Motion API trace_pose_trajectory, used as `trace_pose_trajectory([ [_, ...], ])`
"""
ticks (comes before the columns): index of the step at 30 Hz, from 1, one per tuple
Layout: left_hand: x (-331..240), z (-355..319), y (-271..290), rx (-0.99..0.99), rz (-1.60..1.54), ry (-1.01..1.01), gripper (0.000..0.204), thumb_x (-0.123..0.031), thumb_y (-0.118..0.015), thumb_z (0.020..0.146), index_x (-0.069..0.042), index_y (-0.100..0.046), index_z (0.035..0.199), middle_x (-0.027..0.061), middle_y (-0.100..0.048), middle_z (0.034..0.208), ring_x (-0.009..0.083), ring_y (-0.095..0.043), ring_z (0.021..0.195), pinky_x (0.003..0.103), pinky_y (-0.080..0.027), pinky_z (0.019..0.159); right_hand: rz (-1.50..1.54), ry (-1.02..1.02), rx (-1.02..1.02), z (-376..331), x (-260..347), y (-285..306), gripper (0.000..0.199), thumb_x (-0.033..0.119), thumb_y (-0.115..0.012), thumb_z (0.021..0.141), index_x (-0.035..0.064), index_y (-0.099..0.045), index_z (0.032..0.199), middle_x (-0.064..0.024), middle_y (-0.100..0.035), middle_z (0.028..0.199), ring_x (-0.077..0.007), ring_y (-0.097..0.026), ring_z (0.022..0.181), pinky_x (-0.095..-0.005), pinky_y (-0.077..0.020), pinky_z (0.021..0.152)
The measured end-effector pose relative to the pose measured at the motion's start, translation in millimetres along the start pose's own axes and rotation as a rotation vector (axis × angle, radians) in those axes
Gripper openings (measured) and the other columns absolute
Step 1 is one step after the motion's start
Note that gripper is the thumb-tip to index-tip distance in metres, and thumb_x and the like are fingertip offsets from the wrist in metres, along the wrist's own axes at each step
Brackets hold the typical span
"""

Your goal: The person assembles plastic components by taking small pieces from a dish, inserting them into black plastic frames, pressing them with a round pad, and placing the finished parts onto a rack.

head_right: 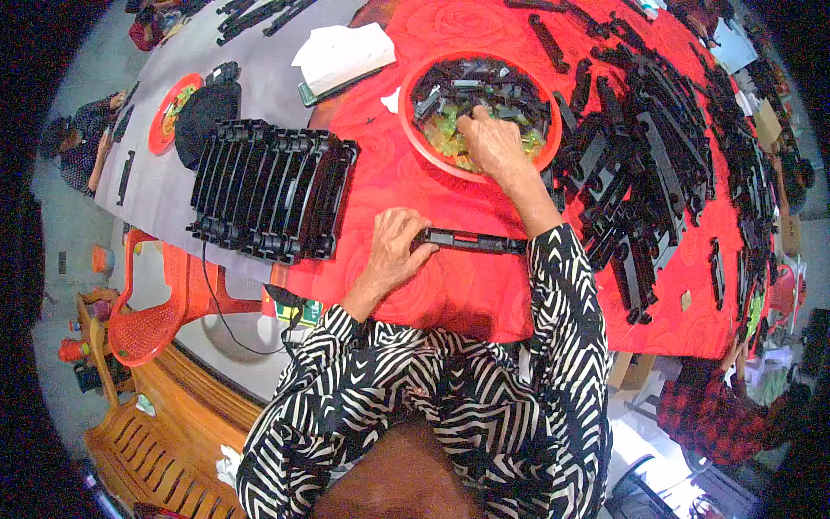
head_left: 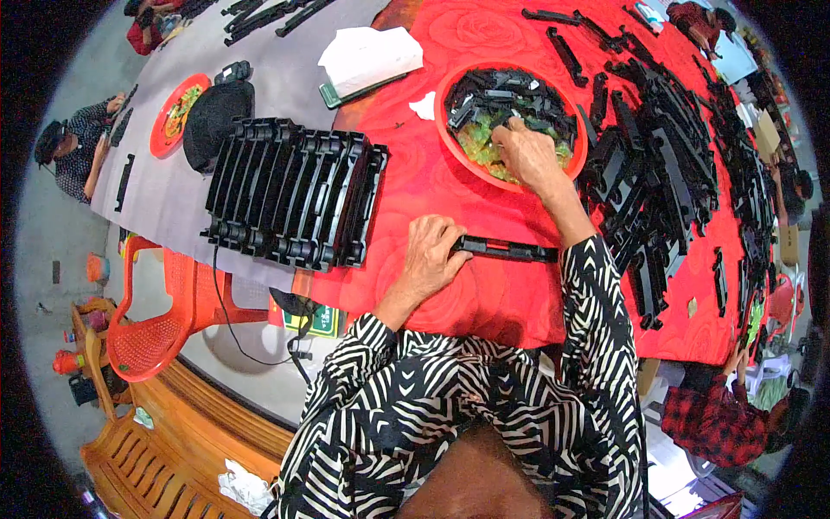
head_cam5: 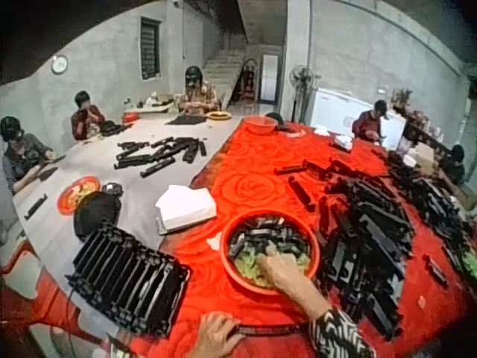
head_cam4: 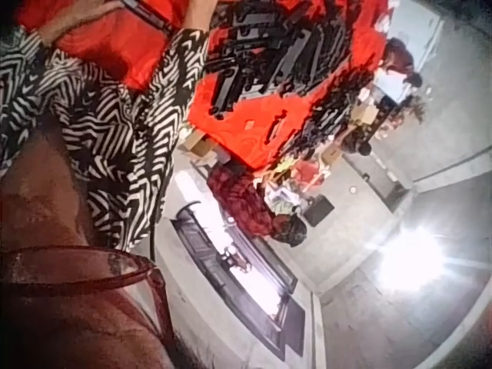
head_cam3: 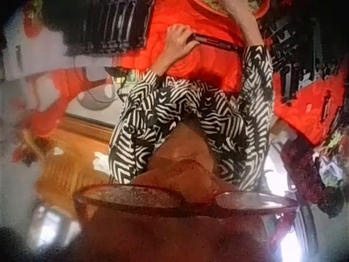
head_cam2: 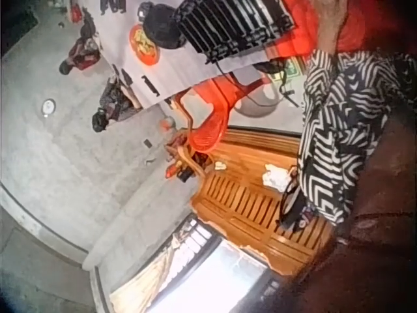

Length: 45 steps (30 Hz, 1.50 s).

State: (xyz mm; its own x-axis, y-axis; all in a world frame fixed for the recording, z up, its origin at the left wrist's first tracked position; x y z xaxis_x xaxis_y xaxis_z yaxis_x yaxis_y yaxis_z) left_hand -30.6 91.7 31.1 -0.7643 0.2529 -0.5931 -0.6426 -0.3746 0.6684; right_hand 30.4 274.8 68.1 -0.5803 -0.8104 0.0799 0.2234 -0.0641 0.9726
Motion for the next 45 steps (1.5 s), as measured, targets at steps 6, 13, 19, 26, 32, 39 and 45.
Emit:
trace_pose_trajectory([
  [6, -6, 1, 11, -0.075, -0.038, 0.019, 0.043, -0.022, -0.075, 0.063, -0.003, -0.057, 0.097, 0.0112, -0.053, 0.099, 0.0303, -0.049, 0.096, 0.043, -0.036, 0.083, -0.043, -0.014, -0.04, -1, -1, 1, 0.013, 0.013, -0.06, 0.074, 0.004, -0.058, 0.082, -0.0167, -0.057, 0.085, -0.033, -0.063, 0.067, -0.0432, -0.0509, 0.058],
  [13, -2, -5, 42, -0.318, -0.1, 0.099, 0.028, -0.011, -0.07, 0.073, 0.0, -0.059, 0.096, 0.0121, -0.06, 0.086, 0.0275, -0.057, 0.085, 0.036, -0.045, 0.076, 0.195, 0.016, -0.326, -44, 30, 75, 0.013, 0.015, -0.065, 0.075, 0.0078, -0.056, 0.081, -0.007, -0.054, 0.076, -0.025, -0.059, 0.065, -0.0339, -0.0469, 0.052],
  [19, -16, -15, 9, 0.037, -0.847, 0.434, 0.019, -0.004, -0.066, 0.08, 0.0, -0.059, 0.098, 0.0043, -0.063, 0.087, 0.0101, -0.059, 0.083, 0.025, -0.049, 0.073, 0.386, 0.117, -0.194, -126, 97, 51, 0.014, 0.013, -0.066, 0.072, 0.0094, -0.055, 0.079, -0.0072, -0.047, 0.072, -0.0234, -0.055, 0.056, -0.0345, -0.0453, 0.048],
  [26, -8, -51, -23, 0.148, -0.983, 0.585, 0.007, -0.001, -0.062, 0.083, 0.0, -0.06, 0.089, 0.0009, -0.062, 0.079, 0.0056, -0.056, 0.073, 0.021, -0.047, 0.066, 0.578, -0.13, -0.184, -167, 100, 25, 0.015, 0.005, -0.069, 0.069, 0.0069, -0.059, 0.08, -0.0085, -0.05, 0.072, -0.0253, -0.054, 0.055, -0.0343, -0.0451, 0.048],
  [32, -4, -45, -22, 0.086, -0.865, 0.576, 0.006, -0.001, -0.063, 0.083, 0.0, -0.06, 0.088, 0.0, -0.061, 0.077, 0.0051, -0.056, 0.071, 0.021, -0.047, 0.063, 0.811, -0.374, -0.104, -181, 73, 12, 0.015, 0.004, -0.071, 0.069, 0.0035, -0.06, 0.078, -0.0094, -0.054, 0.069, -0.0236, -0.056, 0.062, -0.0334, -0.0456, 0.052],
  [39, -15, -27, -13, 0.101, -0.691, 0.528, 0.012, -0.005, -0.067, 0.079, -0.001, -0.06, 0.088, 0.0047, -0.062, 0.079, 0.0133, -0.059, 0.074, 0.027, -0.047, 0.067, 0.966, -0.459, -0.117, -185, 57, 8, 0.01, 0.003, -0.069, 0.071, 0.0029, -0.06, 0.077, -0.0082, -0.056, 0.071, -0.0229, -0.054, 0.062, -0.0332, -0.0444, 0.055],
  [45, -31, 12, 8, 0.031, 0.062, -0.054, 0.029, -0.014, -0.071, 0.067, -0.003, -0.058, 0.091, 0.0114, -0.052, 0.103, 0.0311, -0.048, 0.103, 0.043, -0.037, 0.085, 0.527, -0.511, 0.007, -163, 27, 18, 0.015, 0.02, -0.061, 0.079, 0.0058, -0.055, 0.079, -0.0132, -0.054, 0.077, -0.035, -0.056, 0.069, -0.0442, -0.0435, 0.059],
])
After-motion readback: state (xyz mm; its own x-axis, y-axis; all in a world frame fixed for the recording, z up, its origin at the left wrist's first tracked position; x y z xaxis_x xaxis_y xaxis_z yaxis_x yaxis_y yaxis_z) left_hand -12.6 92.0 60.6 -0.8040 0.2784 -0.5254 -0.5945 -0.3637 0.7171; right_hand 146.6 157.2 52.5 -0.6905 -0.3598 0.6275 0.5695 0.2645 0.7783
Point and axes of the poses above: each hand's wrist, its own z-axis towards the middle knuckle, its own y-axis out of the back of the hand, x = y × z, the point moved 8 cm from there along z, towards the middle knuckle
